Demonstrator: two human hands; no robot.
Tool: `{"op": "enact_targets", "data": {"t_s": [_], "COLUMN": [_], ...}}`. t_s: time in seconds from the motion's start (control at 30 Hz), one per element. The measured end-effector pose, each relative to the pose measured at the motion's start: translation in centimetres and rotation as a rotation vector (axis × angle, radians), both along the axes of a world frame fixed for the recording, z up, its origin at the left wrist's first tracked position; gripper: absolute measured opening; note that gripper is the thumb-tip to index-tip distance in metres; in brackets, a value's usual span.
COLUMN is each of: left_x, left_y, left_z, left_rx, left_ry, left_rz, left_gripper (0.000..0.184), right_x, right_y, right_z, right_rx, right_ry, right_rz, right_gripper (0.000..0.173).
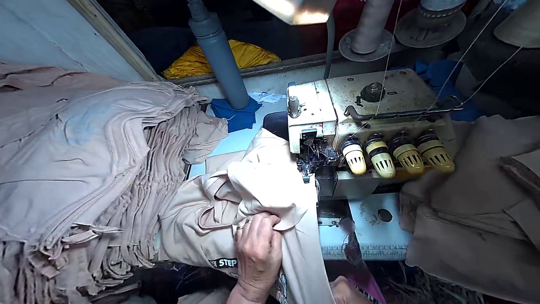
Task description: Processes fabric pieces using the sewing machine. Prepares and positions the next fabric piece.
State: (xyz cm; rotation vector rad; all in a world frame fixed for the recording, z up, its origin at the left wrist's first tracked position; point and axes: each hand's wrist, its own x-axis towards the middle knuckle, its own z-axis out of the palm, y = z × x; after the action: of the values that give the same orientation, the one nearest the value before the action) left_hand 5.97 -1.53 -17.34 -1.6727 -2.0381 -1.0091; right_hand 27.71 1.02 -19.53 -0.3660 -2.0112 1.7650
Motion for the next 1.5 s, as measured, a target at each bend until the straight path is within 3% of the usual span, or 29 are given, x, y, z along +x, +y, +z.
{"op": "enact_targets", "data": {"t_s": [0.13,0.27,0.33,0.5,0.67,0.9,1.03,1.13,1.4,1.5], "left_x": [-1.6,-4.1,-4.8,-3.5,0.7,1.1,0.5,1.0,2.0,1.7], "left_y": [-0.5,-1.2,-1.1,-1.9,-1.9,3.1,4.6,4.2,5.8,5.9], "left_z": [2.7,7.6,9.7,13.6,12.1,9.5,9.2,9.8,9.3,8.6], "left_rx": [0.0,-0.004,-0.013,-0.306,-0.511,-0.338,-0.271,-0.294,-0.235,-0.212], "left_ry": [-0.285,-0.268,-0.258,-0.253,-0.203,0.079,0.035,0.006,0.107,0.021], "left_rz": [-0.037,-0.121,-0.213,-0.459,-0.571,-0.428,-0.308,-0.299,-0.25,-0.204], "left_gripper": [0.019,0.019,0.017,0.016,0.016,0.019,0.022,0.02,0.02,0.022], "right_x": [0.2,-1.9,-3.1,-3.3,-1.7,-4.6,-6.3,-5.4,-6.6,-6.3], "right_y": [0.5,3.4,4.8,4.3,2.0,5.3,6.9,6.5,6.8,6.7], "right_z": [0.5,0.9,1.2,2.9,3.3,4.6,4.1,4.6,4.5,4.7], "right_rx": [-0.038,-0.03,-0.06,-0.317,-0.364,-0.226,-0.167,-0.193,-0.057,-0.133], "right_ry": [-0.088,0.08,0.149,0.15,0.176,0.219,0.273,0.239,0.281,0.287], "right_rz": [-0.362,-0.676,-0.671,-0.416,-0.413,-0.539,-0.596,-0.568,-0.624,-0.584], "right_gripper": [0.029,0.039,0.044,0.024,0.009,0.01,0.019,0.013,0.021,0.019]}}
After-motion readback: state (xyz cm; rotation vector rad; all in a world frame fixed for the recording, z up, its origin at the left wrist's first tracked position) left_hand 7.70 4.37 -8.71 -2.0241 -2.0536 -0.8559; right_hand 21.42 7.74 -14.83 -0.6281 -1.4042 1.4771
